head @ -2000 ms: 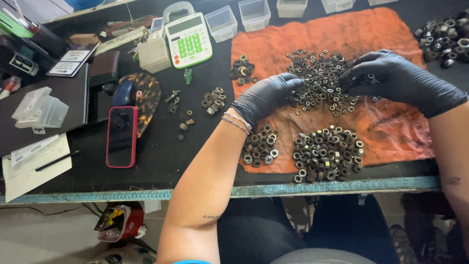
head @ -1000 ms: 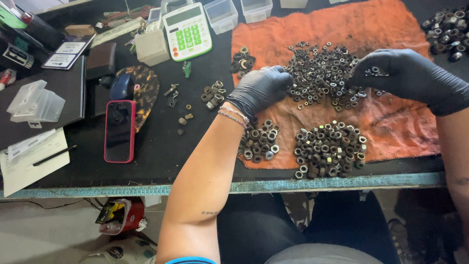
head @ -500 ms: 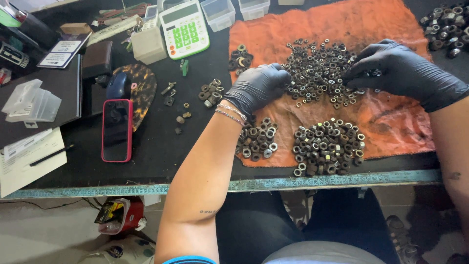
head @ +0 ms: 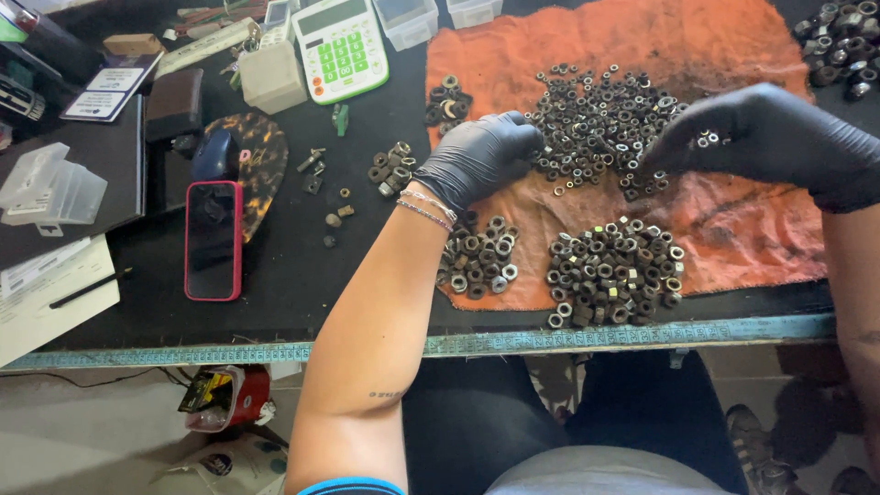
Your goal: Sorting mixed small metal hardware including nuts, washers, and spacers into organized piles on a workbench.
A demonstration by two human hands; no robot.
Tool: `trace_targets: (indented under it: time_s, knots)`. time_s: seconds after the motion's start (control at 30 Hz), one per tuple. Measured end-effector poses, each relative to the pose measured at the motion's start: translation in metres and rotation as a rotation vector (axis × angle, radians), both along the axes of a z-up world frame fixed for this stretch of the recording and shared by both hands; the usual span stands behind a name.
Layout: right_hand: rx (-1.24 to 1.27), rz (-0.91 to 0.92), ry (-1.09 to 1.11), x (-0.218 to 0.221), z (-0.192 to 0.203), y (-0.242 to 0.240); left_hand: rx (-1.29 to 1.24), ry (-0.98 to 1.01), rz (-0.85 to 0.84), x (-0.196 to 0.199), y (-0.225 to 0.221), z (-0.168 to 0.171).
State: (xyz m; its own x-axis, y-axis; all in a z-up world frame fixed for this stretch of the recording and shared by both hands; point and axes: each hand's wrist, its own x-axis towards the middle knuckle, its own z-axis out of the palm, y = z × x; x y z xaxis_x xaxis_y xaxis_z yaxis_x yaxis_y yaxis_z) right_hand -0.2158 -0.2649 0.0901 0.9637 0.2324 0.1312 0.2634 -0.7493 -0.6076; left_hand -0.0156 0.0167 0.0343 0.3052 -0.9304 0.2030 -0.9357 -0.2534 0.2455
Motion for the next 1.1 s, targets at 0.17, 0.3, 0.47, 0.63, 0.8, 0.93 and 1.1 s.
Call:
trace_targets:
  time_s: [0.17,0.3,0.47,0.63,0.8,0.93,1.1]
  knots:
    - [0.064,0.219,0.18,0.0,0.001,0.021,-0.033,0.004,-0.014,0.001,0.001,-0.001]
    - [-0.028,0.142,0.304,0.005,-0.011,0.017,-0.031,-0.012,-0.02,0.004,-0.001,-0.004]
    - [0.035,0.104,0.324,0.006,-0.018,0.017,-0.054,0.023,-0.023,0.003,0.001,-0.005]
    - [0.017,0.194,0.293,0.005,-0.015,0.016,-0.036,-0.016,0.0,-0.001,0.001,0.001]
    - [0.0,0.113,0.335,0.004,-0.012,0.022,-0.041,0.036,-0.048,0.002,0.004,0.001]
    - [0.004,0.132,0.282,0.006,-0.014,0.024,0.015,0.029,-0.025,0.005,0.001,-0.003]
    - [0.164,0.157,0.337,0.002,-0.015,0.019,-0.025,0.009,-0.044,0.002,0.003,0.001]
